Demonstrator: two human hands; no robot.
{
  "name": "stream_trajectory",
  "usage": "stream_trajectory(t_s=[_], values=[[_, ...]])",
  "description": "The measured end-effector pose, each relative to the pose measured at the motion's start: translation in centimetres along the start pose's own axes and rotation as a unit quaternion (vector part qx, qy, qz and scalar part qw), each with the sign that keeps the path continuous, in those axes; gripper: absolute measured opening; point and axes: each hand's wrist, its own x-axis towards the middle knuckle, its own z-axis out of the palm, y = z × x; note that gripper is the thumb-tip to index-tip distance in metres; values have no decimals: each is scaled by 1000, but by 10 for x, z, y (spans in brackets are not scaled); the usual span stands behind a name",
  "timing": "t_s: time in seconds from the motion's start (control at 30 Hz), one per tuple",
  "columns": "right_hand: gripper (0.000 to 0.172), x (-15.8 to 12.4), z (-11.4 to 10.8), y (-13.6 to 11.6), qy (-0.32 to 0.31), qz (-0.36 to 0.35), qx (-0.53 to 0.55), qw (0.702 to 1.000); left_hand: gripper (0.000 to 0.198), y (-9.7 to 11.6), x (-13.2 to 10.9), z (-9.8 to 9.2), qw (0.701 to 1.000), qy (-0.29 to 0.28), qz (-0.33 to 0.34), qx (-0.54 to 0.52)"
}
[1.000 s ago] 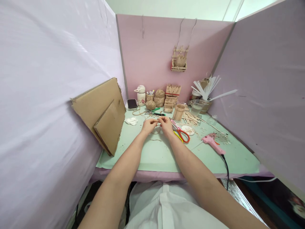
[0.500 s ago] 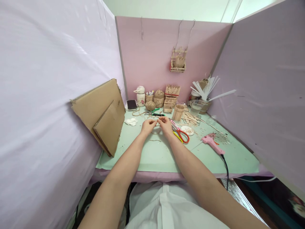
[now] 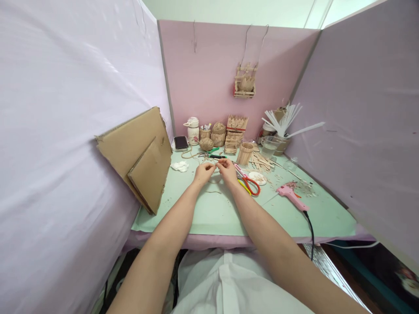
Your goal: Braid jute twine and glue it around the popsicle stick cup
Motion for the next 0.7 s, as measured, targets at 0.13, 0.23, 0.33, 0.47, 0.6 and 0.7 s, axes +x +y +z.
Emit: stream_trajectory(t_s=[0.13, 0.23, 0.33, 0.47, 0.6, 0.7], values=[[28, 0, 1, 0, 3, -9, 5, 1000, 12, -2, 2, 1, 998, 3, -25, -52], [29, -1, 2, -2, 2, -10, -1, 1000, 12, -1, 3, 0, 993, 8, -59, -103], [30, -3, 3, -5, -5, 0, -10, 1000, 15, 1, 3, 0, 984, 9, -97, -146], [31, -4, 3, -6, -8, 11, -13, 1000, 19, 2, 2, 1, 976, -1, -124, -181], [29, -2, 3, -3, -7, 10, -17, 1000, 21, 3, 1, 1, 969, -31, -120, -216], [24, -1, 2, -1, 1, -12, -31, 999, 21, 4, 0, 1, 967, -53, -107, -224]])
